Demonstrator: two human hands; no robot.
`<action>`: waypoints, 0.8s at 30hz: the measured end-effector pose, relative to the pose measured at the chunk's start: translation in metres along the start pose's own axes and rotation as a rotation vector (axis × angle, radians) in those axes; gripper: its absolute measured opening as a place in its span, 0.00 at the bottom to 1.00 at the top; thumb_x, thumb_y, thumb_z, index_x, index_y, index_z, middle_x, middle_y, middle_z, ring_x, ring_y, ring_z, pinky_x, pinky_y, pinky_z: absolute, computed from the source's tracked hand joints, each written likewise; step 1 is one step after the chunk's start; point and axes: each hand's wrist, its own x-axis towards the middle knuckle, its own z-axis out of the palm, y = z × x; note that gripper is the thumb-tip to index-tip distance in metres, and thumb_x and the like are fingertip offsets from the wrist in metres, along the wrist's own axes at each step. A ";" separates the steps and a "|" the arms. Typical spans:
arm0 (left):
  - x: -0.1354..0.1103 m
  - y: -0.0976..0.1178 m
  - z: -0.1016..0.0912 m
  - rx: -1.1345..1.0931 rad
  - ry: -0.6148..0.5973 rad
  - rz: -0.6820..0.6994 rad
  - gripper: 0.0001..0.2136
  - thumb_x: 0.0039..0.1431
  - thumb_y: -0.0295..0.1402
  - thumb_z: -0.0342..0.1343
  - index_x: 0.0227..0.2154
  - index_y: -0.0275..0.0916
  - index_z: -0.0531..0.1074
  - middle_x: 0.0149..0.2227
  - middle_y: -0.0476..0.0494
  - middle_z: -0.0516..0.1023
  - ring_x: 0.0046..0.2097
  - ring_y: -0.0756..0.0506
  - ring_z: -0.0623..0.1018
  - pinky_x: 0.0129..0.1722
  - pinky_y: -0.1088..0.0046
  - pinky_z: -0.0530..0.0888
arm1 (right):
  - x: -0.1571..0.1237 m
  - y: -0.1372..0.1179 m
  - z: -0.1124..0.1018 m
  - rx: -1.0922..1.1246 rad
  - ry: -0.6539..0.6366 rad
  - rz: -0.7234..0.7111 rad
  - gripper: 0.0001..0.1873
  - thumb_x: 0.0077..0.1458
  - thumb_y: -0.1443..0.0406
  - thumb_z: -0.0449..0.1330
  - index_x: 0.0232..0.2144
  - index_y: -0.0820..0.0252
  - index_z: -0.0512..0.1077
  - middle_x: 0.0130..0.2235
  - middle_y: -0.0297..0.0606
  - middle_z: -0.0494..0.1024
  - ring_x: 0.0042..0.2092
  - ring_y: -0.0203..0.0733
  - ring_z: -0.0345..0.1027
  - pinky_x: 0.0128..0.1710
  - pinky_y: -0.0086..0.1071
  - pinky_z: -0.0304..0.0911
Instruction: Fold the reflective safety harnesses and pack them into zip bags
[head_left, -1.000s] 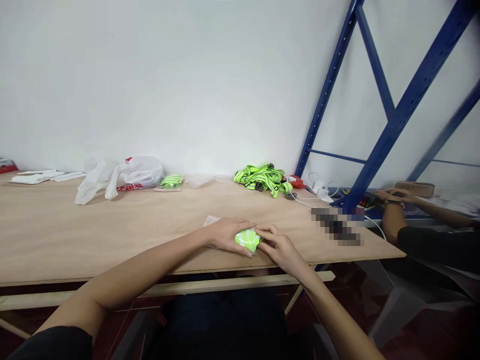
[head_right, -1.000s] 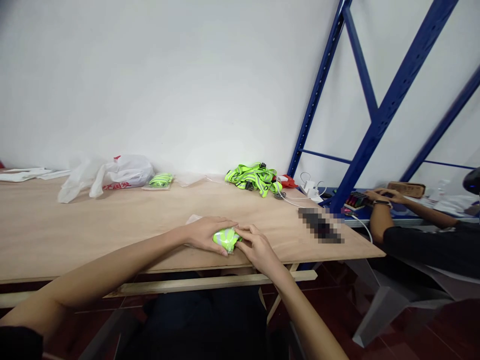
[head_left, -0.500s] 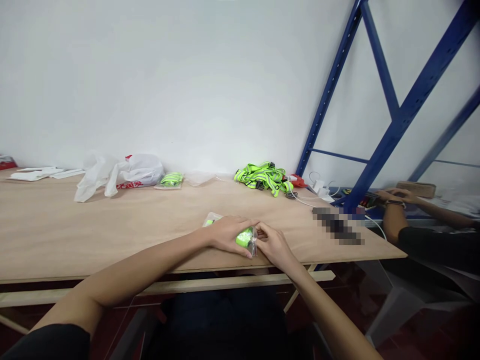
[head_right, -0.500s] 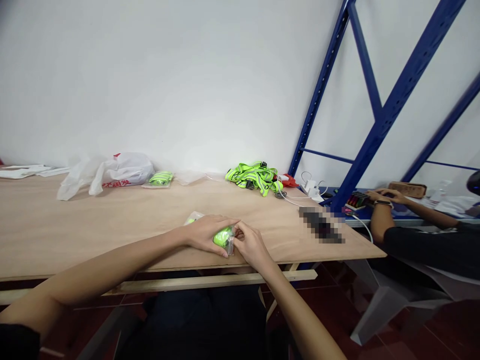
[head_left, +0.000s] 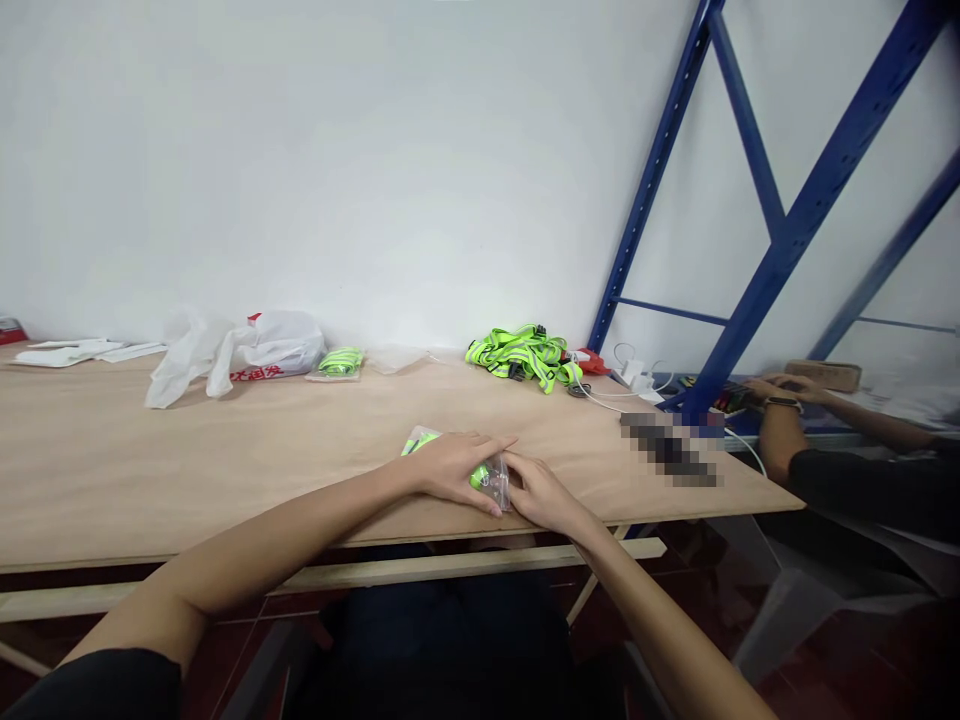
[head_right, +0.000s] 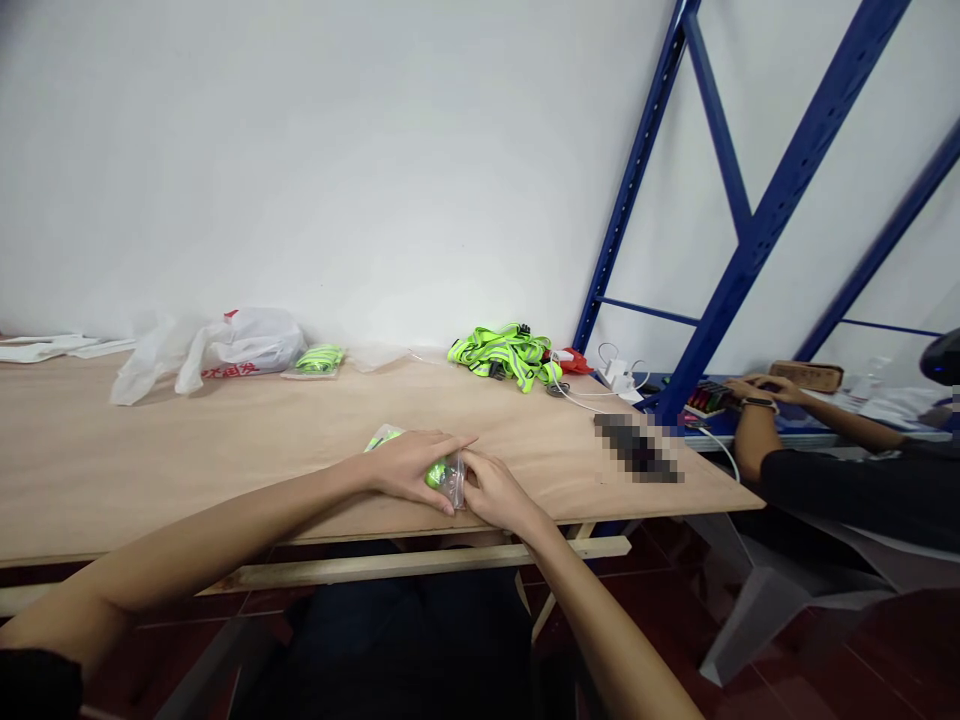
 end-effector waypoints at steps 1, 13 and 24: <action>0.000 0.000 0.000 0.001 -0.001 -0.004 0.50 0.52 0.60 0.61 0.70 0.40 0.48 0.57 0.30 0.73 0.56 0.33 0.74 0.53 0.61 0.69 | 0.000 -0.002 0.000 0.004 -0.020 -0.006 0.16 0.54 0.72 0.55 0.45 0.58 0.74 0.49 0.42 0.81 0.48 0.50 0.74 0.49 0.41 0.68; 0.003 0.002 -0.001 0.090 -0.045 -0.004 0.52 0.51 0.62 0.59 0.70 0.37 0.48 0.55 0.29 0.74 0.54 0.32 0.75 0.51 0.61 0.69 | 0.002 -0.005 0.000 -0.201 -0.138 -0.125 0.22 0.57 0.71 0.54 0.53 0.56 0.72 0.59 0.46 0.73 0.60 0.53 0.65 0.61 0.51 0.58; 0.005 0.003 -0.004 0.137 -0.140 0.015 0.49 0.58 0.65 0.48 0.70 0.30 0.48 0.66 0.26 0.63 0.63 0.33 0.68 0.61 0.61 0.62 | -0.003 -0.012 -0.024 -0.115 -0.221 -0.080 0.16 0.62 0.67 0.53 0.47 0.55 0.77 0.53 0.40 0.79 0.54 0.49 0.71 0.57 0.43 0.64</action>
